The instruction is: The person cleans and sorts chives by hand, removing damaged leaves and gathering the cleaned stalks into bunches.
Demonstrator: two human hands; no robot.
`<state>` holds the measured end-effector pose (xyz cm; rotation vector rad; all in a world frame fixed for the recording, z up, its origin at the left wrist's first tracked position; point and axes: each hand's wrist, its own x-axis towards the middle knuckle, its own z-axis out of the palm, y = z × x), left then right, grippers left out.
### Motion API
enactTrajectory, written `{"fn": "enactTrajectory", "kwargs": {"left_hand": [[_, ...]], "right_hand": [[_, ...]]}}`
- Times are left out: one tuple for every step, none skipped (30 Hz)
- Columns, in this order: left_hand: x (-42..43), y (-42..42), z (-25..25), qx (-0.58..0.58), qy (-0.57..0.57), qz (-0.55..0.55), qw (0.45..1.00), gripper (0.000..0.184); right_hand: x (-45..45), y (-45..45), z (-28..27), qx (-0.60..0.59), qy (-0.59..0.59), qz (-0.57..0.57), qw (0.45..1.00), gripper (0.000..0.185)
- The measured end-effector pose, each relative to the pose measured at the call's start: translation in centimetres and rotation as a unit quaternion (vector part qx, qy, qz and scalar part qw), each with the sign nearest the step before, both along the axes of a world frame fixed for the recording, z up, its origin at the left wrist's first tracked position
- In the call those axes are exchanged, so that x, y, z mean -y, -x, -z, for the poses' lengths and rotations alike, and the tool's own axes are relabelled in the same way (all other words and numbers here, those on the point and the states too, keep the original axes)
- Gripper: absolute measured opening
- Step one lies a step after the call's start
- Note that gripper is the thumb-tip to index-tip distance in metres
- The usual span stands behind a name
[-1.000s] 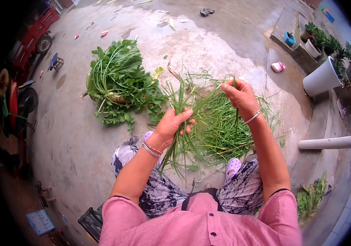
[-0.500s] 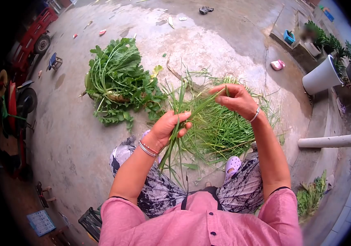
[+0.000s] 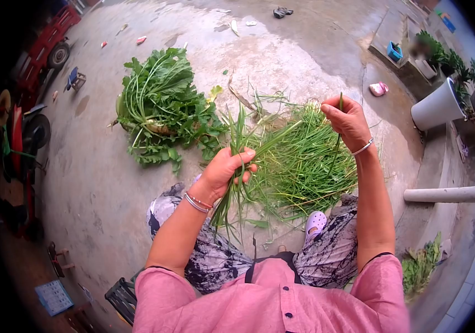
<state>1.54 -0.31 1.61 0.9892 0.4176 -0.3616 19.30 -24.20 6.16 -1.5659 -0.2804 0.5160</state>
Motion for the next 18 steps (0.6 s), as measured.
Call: {"fn": "enactTrajectory", "kwargs": {"left_hand": [[0.1, 0.1, -0.4, -0.002, -0.03, -0.007, 1.0, 0.014], [0.1, 0.1, -0.6, -0.005, -0.061, -0.014, 0.998, 0.014], [0.0, 0.2, -0.5, -0.005, -0.061, -0.016, 0.998, 0.014], [-0.1, 0.3, -0.2, 0.013, -0.072, -0.022, 0.997, 0.014], [-0.1, 0.3, 0.0, 0.03, -0.083, -0.028, 0.996, 0.015], [-0.2, 0.4, 0.0, 0.03, -0.083, -0.029, 0.996, 0.015], [-0.2, 0.4, -0.1, 0.033, -0.091, -0.033, 0.995, 0.015], [-0.2, 0.4, -0.2, 0.035, -0.099, -0.037, 0.994, 0.016], [-0.2, 0.5, -0.3, 0.035, -0.098, -0.038, 0.994, 0.016], [-0.2, 0.5, -0.5, 0.043, -0.108, -0.044, 0.992, 0.016], [-0.2, 0.5, -0.5, 0.051, -0.118, -0.05, 0.99, 0.016], [-0.2, 0.5, -0.4, 0.05, -0.117, -0.052, 0.99, 0.016], [-0.2, 0.5, -0.4, 0.055, -0.124, -0.05, 0.99, 0.016], [-0.2, 0.5, -0.3, 0.06, -0.13, -0.048, 0.989, 0.016], [-0.1, 0.5, -0.2, 0.06, -0.13, -0.049, 0.988, 0.016], [-0.1, 0.4, -0.2, 0.064, -0.126, -0.047, 0.989, 0.016], [0.0, 0.4, -0.1, 0.069, -0.122, -0.045, 0.989, 0.015], [0.0, 0.3, 0.0, 0.069, -0.121, -0.045, 0.989, 0.015]], "right_hand": [[0.3, -0.4, 0.6, 0.0, 0.0, -0.001, 1.0, 0.016], [0.4, -1.0, 1.4, 0.044, 0.052, 0.013, 0.998, 0.017], [0.5, -1.3, 2.0, 0.087, 0.103, 0.027, 0.99, 0.02], [0.6, -1.4, 2.4, 0.087, 0.103, 0.026, 0.991, 0.02], [0.8, -1.5, 2.8, 0.145, 0.193, -0.007, 0.97, 0.024], [0.7, -1.4, 2.7, 0.201, 0.28, -0.04, 0.938, 0.03], [0.5, -1.1, 2.7, 0.202, 0.281, -0.041, 0.938, 0.03], [0.3, -0.7, 2.6, 0.196, 0.294, -0.057, 0.934, 0.034], [-0.1, -0.3, 2.4, 0.191, 0.307, -0.073, 0.93, 0.037], [-0.4, -0.1, 2.2, 0.198, 0.319, -0.066, 0.924, 0.033], [-0.5, 0.0, 2.4, 0.198, 0.32, -0.068, 0.924, 0.033], [-0.8, 0.1, 2.4, 0.186, 0.286, -0.074, 0.937, 0.031], [-1.0, 0.2, 2.3, 0.174, 0.251, -0.078, 0.949, 0.029], [-1.3, 0.6, 2.2, 0.175, 0.251, -0.08, 0.949, 0.029], [-2.2, 1.8, 1.3, 0.076, 0.201, -0.08, 0.973, 0.028], [-3.1, 2.9, 0.9, -0.022, 0.148, -0.079, 0.986, 0.028], [-3.9, 3.8, 1.3, -0.047, 0.083, -0.091, 0.991, 0.03], [-4.8, 4.8, 1.1, -0.085, 0.043, -0.103, 0.99, 0.029]]}}
